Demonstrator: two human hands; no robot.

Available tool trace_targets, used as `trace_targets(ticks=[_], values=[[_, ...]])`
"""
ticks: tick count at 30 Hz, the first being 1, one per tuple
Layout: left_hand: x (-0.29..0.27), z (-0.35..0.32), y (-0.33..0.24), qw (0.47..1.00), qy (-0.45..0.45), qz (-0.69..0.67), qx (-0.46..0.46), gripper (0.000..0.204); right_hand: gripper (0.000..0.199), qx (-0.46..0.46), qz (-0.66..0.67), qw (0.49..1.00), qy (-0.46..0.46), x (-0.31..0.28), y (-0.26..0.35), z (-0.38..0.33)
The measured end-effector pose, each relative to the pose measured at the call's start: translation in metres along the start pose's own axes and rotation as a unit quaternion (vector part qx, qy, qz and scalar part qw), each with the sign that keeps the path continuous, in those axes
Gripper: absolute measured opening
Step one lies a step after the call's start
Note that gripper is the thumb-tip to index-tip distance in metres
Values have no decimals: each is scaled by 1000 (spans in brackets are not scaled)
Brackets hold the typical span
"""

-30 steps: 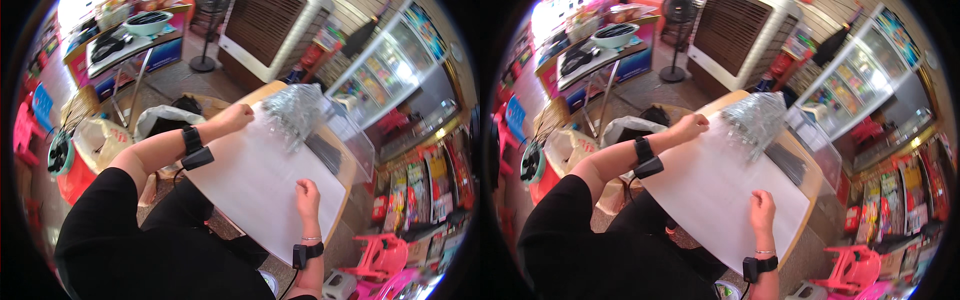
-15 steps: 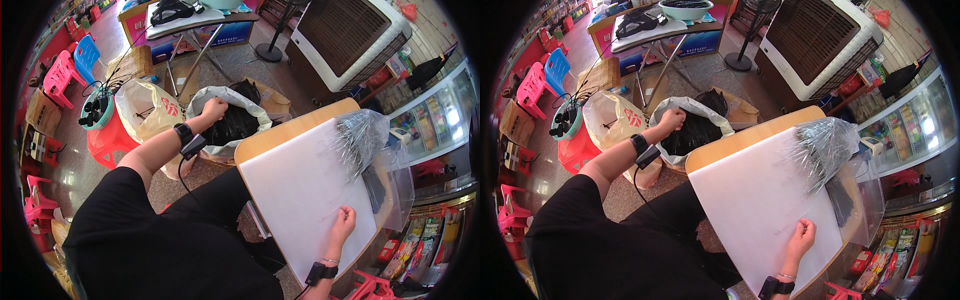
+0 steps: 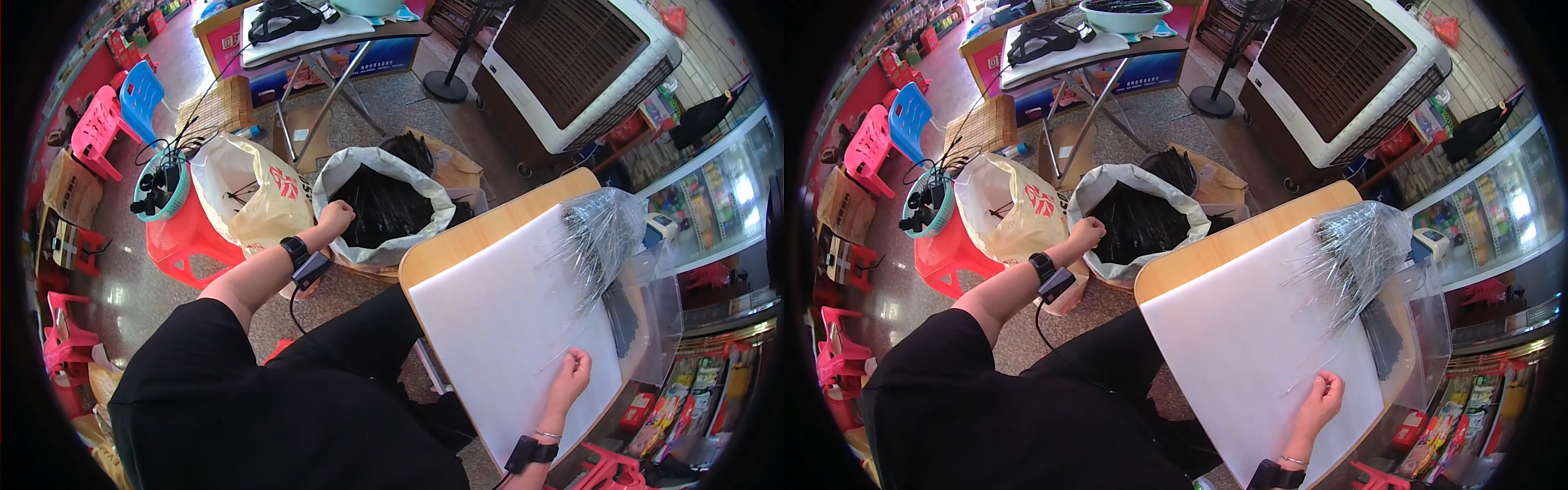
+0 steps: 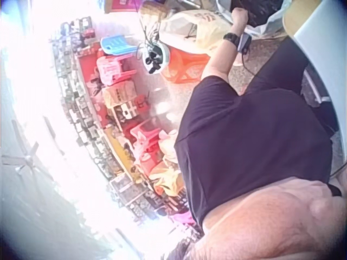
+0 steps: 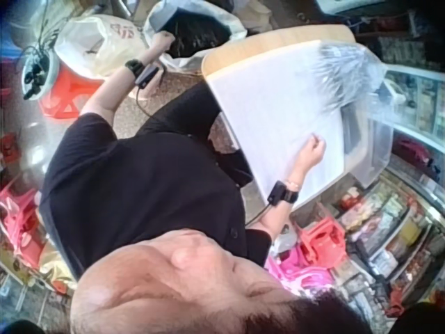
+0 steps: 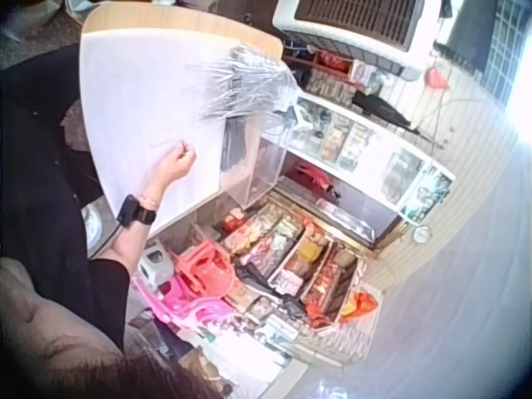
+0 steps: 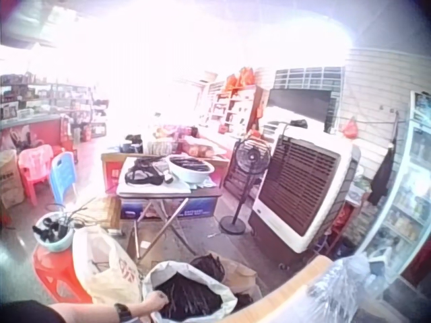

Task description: Organizing and sorting black zip ties or similar thin plastic rods on a workspace.

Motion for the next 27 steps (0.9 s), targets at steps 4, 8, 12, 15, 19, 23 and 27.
trace_targets(ticks=[4,8,12,15,19,23,27], values=[[-4,-15,6,1000,16,-18,-20,13,8,-9,0,1000,-6,0,-1,0],[-14,-33,6,1000,10,-1,9,10,8,-18,6,1000,-8,0,1,0],[-54,-51,-13,987,-96,36,128,17,8,-23,12,1000,1,-1,1,-1],[-115,-73,-61,923,-221,129,288,21,9,-18,28,999,7,-2,-4,-1],[-189,-103,-88,802,-436,328,242,35,10,-32,56,998,24,0,-3,-1],[-212,-88,-36,891,-205,405,-5,41,10,-33,58,997,42,0,-2,-2],[-158,-69,35,864,40,482,137,22,11,-37,59,996,52,0,-4,-1]])
Point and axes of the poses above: each hand's wrist, its own z-axis towards the middle knuckle, its own x-axis out of the palm, y = z × x, the point moved 7 cm from there along z, towards the middle knuckle, and after that the axes turned 9 degrees about x, right-handed, at the moved point
